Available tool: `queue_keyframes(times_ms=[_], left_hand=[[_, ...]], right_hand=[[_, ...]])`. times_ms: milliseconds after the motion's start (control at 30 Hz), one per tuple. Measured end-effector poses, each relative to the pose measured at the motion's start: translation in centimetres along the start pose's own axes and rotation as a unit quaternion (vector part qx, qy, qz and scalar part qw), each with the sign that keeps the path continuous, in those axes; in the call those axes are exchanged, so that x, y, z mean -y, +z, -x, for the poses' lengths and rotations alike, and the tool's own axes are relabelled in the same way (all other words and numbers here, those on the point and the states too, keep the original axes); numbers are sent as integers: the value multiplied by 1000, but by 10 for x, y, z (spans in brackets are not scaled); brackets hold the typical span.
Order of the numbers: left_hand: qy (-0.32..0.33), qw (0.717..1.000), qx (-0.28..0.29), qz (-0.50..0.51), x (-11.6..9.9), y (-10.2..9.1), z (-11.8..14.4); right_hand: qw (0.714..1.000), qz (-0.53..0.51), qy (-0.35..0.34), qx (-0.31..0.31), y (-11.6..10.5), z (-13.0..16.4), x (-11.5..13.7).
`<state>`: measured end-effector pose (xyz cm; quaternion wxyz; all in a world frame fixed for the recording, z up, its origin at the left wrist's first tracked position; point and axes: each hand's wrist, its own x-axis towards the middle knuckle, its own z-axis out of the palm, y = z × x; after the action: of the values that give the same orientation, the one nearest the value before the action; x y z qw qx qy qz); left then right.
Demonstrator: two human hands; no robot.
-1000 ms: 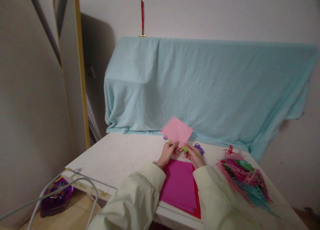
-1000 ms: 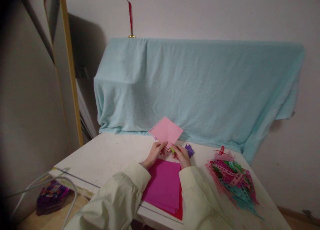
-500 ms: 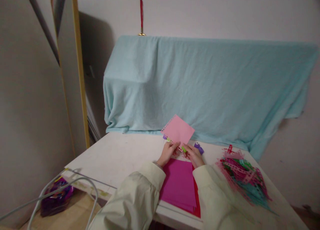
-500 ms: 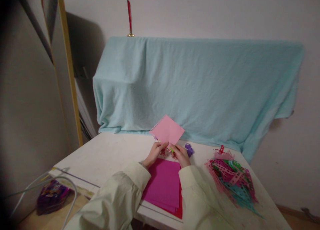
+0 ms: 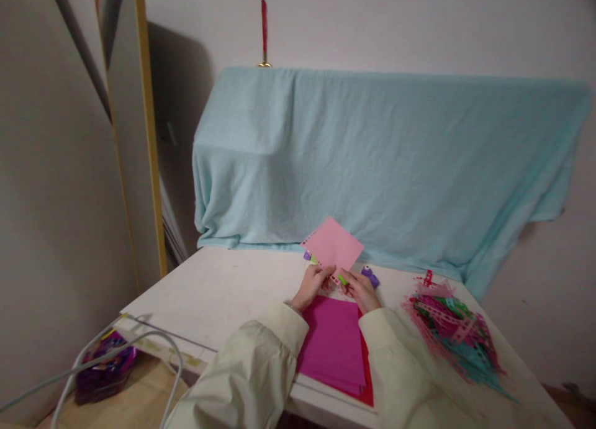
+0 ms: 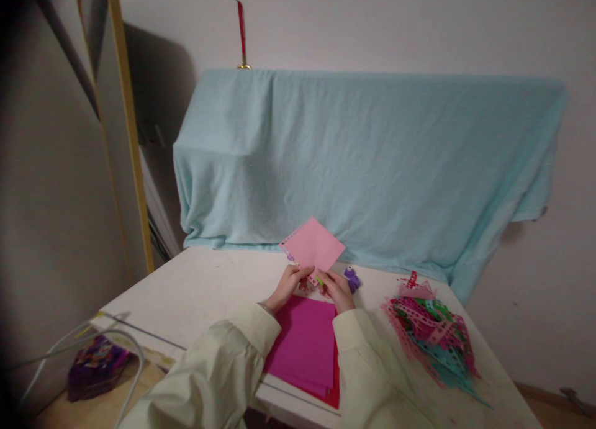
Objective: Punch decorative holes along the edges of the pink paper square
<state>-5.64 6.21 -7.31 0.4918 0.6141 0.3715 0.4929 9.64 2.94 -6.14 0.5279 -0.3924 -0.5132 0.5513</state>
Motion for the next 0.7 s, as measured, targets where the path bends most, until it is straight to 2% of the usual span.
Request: queue_keyframes(times_ms=[467, 700], left_hand=[[-6, 1000, 1, -17, -8, 0, 2], [-4, 1000, 1, -12, -4, -1, 1]], right_hand=[[1000, 14, 20, 12, -1, -1, -2], [1000, 8, 23, 6, 0, -1, -5]])
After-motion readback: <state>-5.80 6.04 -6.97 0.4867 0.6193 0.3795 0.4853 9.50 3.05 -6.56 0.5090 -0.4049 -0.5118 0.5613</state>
